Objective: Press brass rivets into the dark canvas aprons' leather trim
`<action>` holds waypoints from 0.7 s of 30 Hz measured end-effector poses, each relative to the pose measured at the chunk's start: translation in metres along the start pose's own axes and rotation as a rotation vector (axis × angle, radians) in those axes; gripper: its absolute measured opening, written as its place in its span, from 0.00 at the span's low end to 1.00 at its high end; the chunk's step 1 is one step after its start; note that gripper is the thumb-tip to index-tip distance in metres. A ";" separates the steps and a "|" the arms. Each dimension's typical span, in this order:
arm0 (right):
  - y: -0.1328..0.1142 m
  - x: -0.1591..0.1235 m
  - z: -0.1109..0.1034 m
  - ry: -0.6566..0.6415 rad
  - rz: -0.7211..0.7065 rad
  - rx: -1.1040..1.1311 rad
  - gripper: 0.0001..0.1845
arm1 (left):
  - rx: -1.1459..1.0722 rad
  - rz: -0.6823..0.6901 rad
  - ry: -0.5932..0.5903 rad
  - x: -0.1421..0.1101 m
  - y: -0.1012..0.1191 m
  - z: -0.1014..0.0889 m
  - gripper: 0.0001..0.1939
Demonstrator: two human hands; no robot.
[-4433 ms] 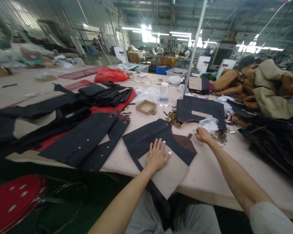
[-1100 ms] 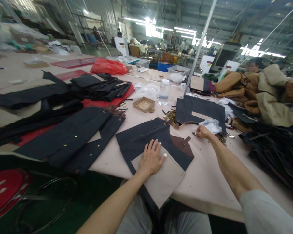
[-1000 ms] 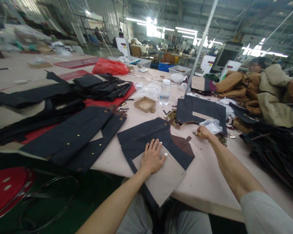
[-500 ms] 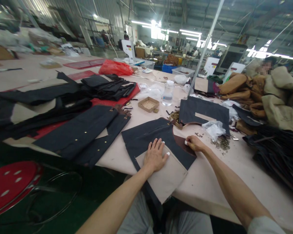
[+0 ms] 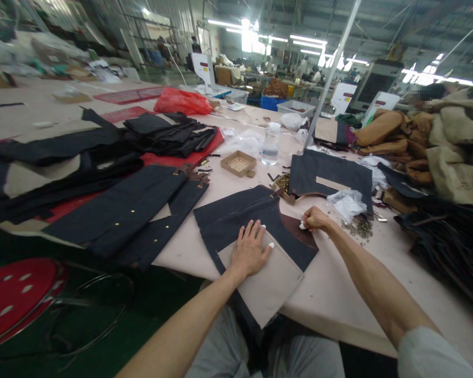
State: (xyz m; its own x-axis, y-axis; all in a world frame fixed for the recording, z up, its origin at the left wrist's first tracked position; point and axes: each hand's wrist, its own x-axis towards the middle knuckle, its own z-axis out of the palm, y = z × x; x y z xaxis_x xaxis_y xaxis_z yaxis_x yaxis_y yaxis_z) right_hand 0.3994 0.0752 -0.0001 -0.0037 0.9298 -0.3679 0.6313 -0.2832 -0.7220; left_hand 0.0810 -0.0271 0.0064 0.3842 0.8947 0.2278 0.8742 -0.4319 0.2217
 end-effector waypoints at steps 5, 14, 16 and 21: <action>-0.003 0.002 -0.005 -0.128 0.039 0.052 0.10 | -0.009 -0.009 -0.018 0.000 0.000 -0.004 0.33; -0.020 0.016 -0.004 -0.128 0.138 -0.130 0.11 | 0.008 -0.005 -0.031 0.003 0.002 -0.002 0.33; -0.028 0.006 -0.005 -0.124 0.112 -0.145 0.10 | 0.015 -0.003 -0.028 0.002 0.002 -0.004 0.33; -0.003 -0.073 0.015 0.424 -0.143 -0.179 0.07 | 0.021 0.011 0.010 -0.002 0.001 -0.005 0.33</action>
State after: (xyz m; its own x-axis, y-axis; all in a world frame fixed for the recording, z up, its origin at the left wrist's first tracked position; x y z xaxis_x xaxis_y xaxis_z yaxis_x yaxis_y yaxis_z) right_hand 0.3862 0.0048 0.0206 0.1932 0.9808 0.0257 0.7714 -0.1357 -0.6217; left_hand 0.0801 -0.0296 0.0105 0.3912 0.8885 0.2399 0.8758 -0.4395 0.1994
